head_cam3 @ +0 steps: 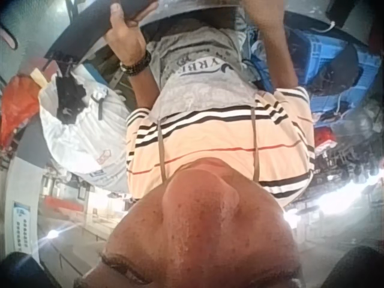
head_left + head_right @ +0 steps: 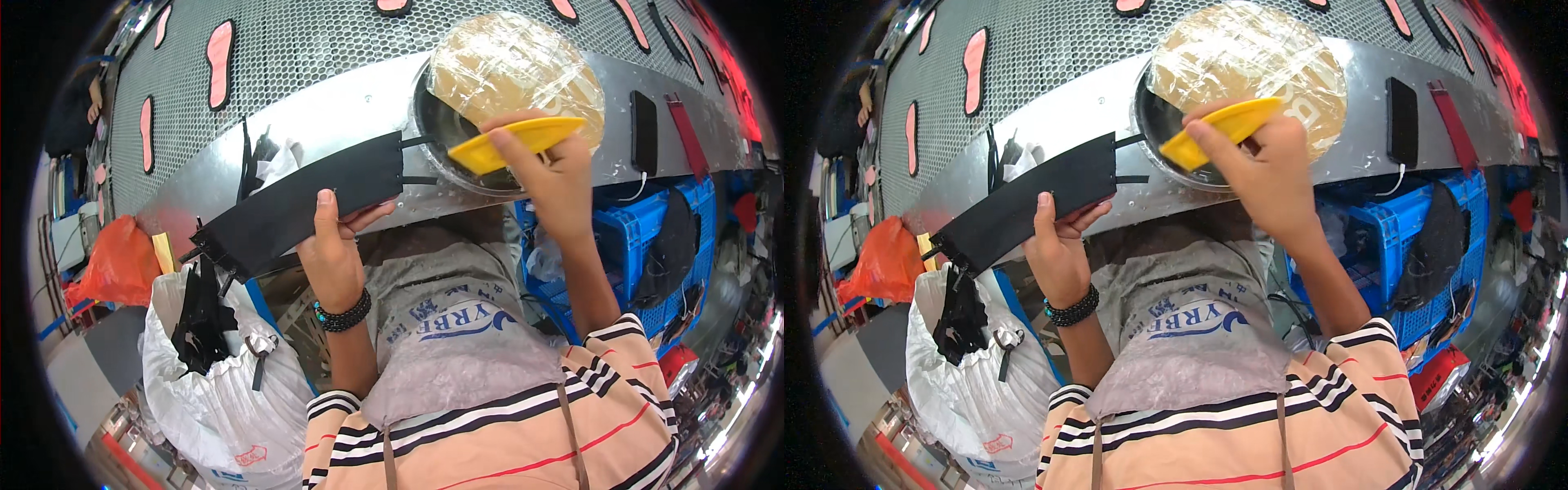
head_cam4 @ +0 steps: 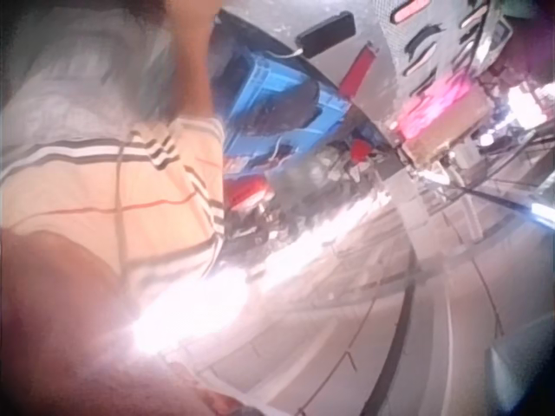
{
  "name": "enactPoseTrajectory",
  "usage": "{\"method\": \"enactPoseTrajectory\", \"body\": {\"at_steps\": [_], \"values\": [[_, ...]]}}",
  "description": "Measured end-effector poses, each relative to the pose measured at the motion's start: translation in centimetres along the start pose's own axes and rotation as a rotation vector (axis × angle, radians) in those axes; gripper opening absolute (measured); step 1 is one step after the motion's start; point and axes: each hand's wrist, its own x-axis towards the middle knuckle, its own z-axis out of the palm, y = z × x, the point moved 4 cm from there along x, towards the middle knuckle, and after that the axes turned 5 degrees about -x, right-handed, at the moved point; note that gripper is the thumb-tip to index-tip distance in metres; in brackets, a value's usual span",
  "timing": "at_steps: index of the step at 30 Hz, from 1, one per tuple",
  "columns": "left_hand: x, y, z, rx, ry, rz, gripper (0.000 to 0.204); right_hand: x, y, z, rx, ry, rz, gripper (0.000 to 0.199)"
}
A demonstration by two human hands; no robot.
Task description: Applying adhesive to black shoe upper components using a manual scraper tool in a production line setting.
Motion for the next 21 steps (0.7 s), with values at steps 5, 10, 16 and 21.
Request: {"method": "enactPoseTrajectory", "body": {"at_steps": [5, 10, 16, 21], "values": [[-0.9, 0.5, 0.6, 0.068, -0.057, -0.001, 0.035, -0.3, -3.3, 1.6, -0.334, 0.034, -0.733, 0.017], [-1.4, 0.4, 0.9, 0.115, -0.018, 0.056, 0.036, -2.6, -4.3, 2.7, -0.439, -0.144, -0.838, 0.024], [-2.2, 0.1, 1.7, 0.112, -0.090, 0.036, 0.038, -1.9, -4.6, 0.9, -0.435, 0.033, -0.802, 0.023], [-1.7, 0.2, 2.7, 0.123, -0.086, 0.090, 0.038, -2.6, -4.6, 2.0, -0.447, -0.143, -0.893, 0.022]]}}
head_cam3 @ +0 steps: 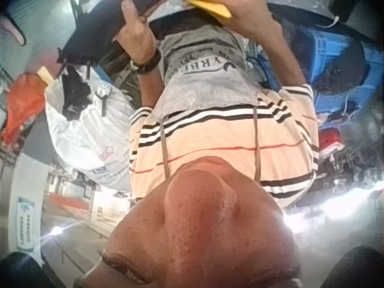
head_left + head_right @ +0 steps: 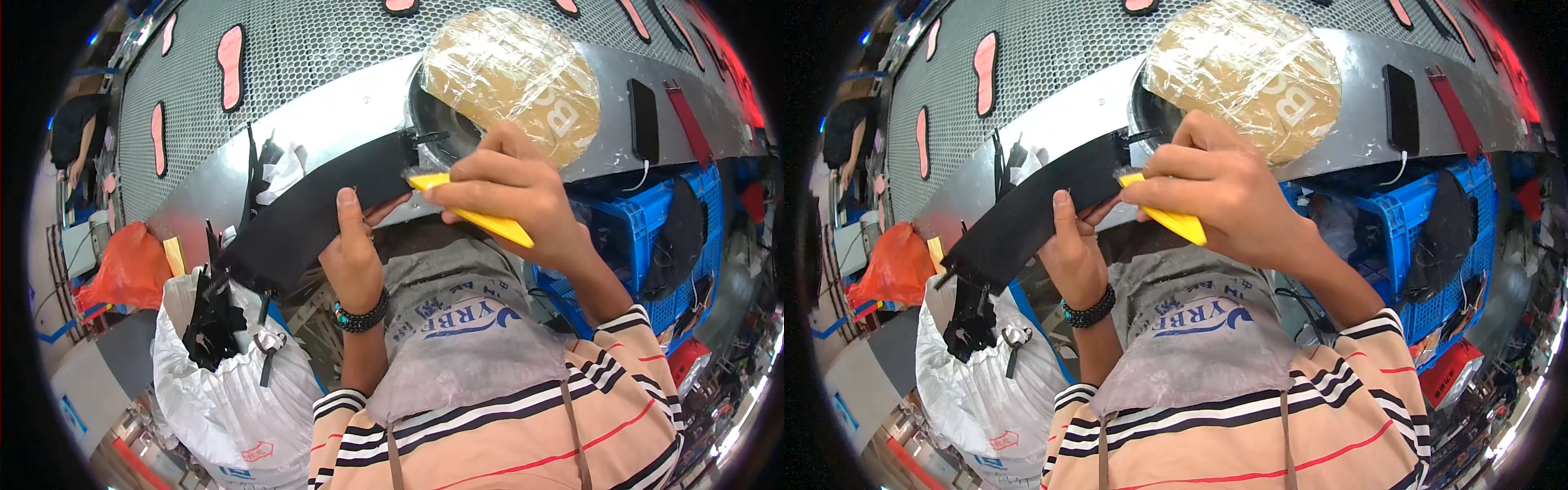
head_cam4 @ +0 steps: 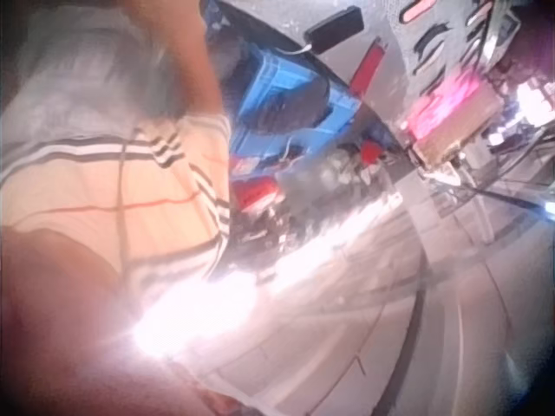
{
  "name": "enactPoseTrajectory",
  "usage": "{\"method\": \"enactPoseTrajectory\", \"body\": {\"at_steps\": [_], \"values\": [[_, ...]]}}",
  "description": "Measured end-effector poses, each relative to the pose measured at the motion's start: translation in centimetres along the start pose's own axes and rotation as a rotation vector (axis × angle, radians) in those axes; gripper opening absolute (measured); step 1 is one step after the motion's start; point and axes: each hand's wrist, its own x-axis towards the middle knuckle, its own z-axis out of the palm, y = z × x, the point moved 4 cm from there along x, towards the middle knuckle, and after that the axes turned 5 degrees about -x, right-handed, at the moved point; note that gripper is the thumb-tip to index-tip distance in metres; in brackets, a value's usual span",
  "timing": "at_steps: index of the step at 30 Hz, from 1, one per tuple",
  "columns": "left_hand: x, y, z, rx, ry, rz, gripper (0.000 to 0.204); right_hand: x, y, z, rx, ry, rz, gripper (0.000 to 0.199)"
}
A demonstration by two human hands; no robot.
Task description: Applying adhesive to black shoe upper components using a manual scraper tool in a production line setting.
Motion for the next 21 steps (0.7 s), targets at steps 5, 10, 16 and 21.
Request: {"method": "enactPoseTrajectory", "body": {"at_steps": [5, 10, 16, 21], "values": [[0.7, -0.5, 1.6, -0.124, 0.048, 0.040, 0.033, -1.0, 0.9, -1.3, 0.236, 0.197, 0.232, 0.020], [0.8, -0.8, 2.6, -0.178, 0.125, 0.050, 0.034, -2.0, 2.9, -0.6, 0.130, 0.380, 0.392, 0.017], [1.3, -1.6, 3.7, -0.223, 0.141, 0.009, 0.036, -2.0, 2.7, -1.0, 0.171, 0.433, 0.242, 0.019], [1.4, -1.8, 3.9, -0.261, 0.147, -0.011, 0.036, -1.7, 2.7, -1.1, 0.080, 0.486, 0.222, 0.018]]}}
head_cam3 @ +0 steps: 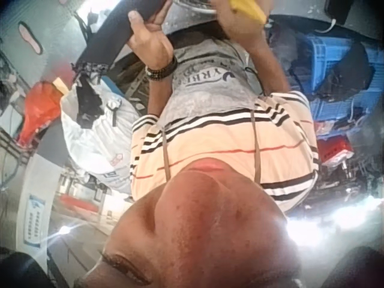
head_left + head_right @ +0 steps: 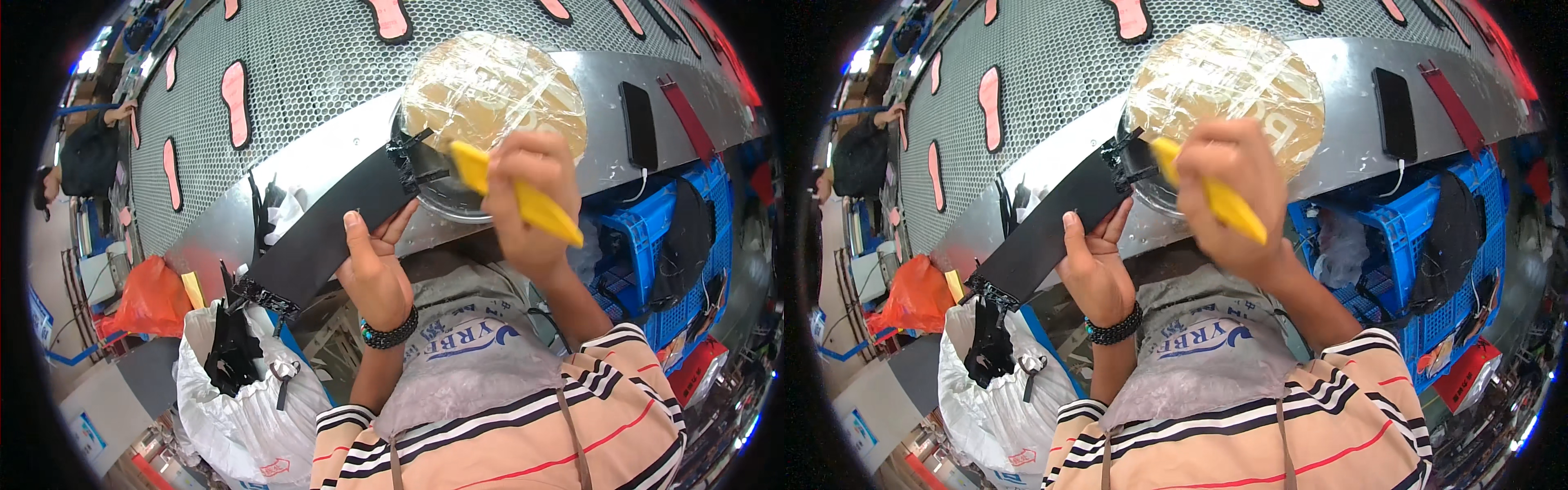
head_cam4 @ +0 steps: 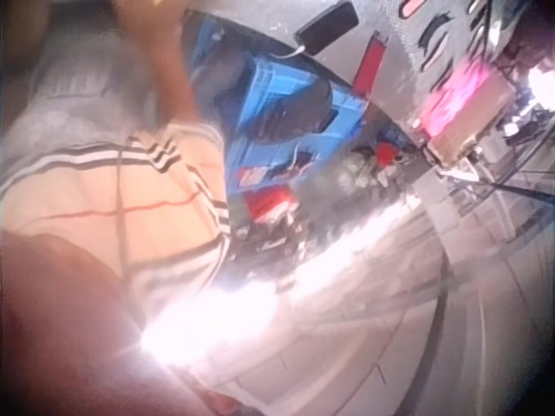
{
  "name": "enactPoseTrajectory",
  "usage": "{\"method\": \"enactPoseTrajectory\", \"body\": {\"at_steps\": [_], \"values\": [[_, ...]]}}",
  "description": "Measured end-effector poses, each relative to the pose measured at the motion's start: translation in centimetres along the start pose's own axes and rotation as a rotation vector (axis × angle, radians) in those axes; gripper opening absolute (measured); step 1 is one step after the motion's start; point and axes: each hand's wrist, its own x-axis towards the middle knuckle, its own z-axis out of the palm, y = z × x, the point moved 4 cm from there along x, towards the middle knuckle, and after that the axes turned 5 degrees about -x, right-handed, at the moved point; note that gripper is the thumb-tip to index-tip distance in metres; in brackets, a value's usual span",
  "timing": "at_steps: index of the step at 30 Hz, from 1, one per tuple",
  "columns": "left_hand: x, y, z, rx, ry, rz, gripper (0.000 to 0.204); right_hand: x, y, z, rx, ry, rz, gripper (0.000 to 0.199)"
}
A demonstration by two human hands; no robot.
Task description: Applying adhesive to black shoe upper components using a manual scraper tool in a production line setting.
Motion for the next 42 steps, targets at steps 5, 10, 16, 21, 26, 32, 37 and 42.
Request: {"method": "enactPoseTrajectory", "body": {"at_steps": [5, 10, 16, 21, 26, 32, 37, 42], "values": [[-0.3, -0.1, 0.0, 0.032, -0.003, 0.003, 0.035, -0.2, 0.6, 0.6, -0.013, -0.105, 0.069, 0.018], [-0.8, -0.4, 0.1, 0.089, -0.095, 0.018, 0.034, 0.6, 0.5, 0.6, 0.109, -0.153, -0.041, 0.013], [-1.3, 0.0, -0.1, 0.460, -0.091, 0.119, 0.035, 1.2, 2.1, -0.4, 0.124, 0.103, 0.082, 0.014], [2.1, 2.5, 2.5, 0.246, -0.020, 0.029, 0.034, 0.9, 4.3, -5.3, 0.131, 0.329, 0.472, 0.008], [14.1, -4.0, 15.3, 0.205, -0.632, -0.487, 0.027, -0.5, 3.4, -11.4, 0.110, 0.432, 0.423, 0.006], [24.1, -21.2, 34.3, 0.088, -0.924, -1.050, 0.040, -1.8, 4.1, -12.7, 0.076, 0.589, 0.517, 0.008], [23.7, -12.4, 26.6, 0.325, -1.067, -0.352, 0.062, -1.9, 4.9, -13.6, 0.172, 0.598, 0.517, 0.006], [17.7, 11.1, -3.5, 0.992, -0.206, 0.430, 0.046, -1.8, 5.8, -12.6, 0.292, 0.474, 0.523, 0.008]]}}
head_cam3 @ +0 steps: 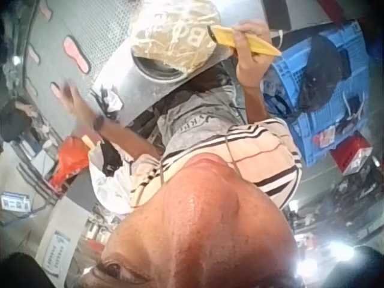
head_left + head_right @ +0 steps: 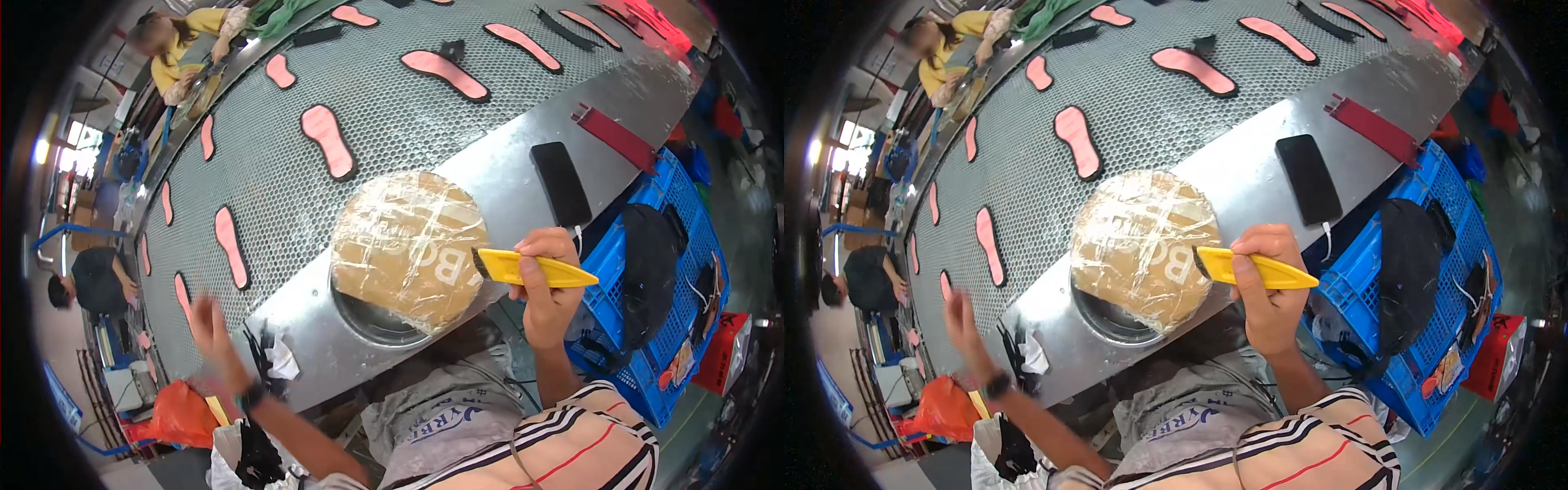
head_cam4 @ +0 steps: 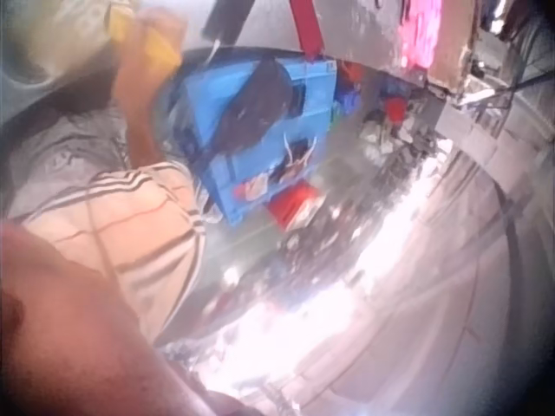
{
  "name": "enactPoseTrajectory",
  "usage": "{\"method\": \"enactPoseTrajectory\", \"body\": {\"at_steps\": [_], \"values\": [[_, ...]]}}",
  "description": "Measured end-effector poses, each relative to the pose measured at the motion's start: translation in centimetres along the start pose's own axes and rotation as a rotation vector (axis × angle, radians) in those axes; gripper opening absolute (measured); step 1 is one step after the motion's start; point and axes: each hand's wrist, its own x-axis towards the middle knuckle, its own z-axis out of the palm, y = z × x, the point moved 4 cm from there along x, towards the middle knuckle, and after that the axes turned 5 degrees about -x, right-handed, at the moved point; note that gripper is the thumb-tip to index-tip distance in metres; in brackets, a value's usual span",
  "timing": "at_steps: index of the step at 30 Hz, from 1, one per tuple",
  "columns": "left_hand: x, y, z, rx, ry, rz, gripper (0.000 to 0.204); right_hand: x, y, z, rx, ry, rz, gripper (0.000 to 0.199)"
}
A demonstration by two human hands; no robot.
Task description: Applying adhesive to black shoe upper components using a manual scraper tool in a production line setting.
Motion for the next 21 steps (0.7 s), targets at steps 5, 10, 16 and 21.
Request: {"method": "enactPoseTrajectory", "body": {"at_steps": [5, 10, 16, 21], "values": [[-12.7, -11.4, -14.4, 0.901, -0.228, -0.146, 0.025, -1.2, -0.3, 2.7, 0.069, -0.148, 0.054, 0.007], [-13.8, -14.4, -15.2, 0.889, -0.057, 0.001, 0.019, -2.7, -1.8, 4.9, 0.027, -0.167, 0.022, 0.004], [-12.7, -10.2, -10.3, 0.942, -0.179, 0.142, 0.054, -4.0, -1.7, 5.7, 0.018, -0.256, 0.040, 0.003], [-10.6, -9.4, -8.4, 0.892, -0.269, 0.014, 0.034, 6.4, -2.4, 3.8, -0.187, -0.177, -0.149, 0.013]]}}
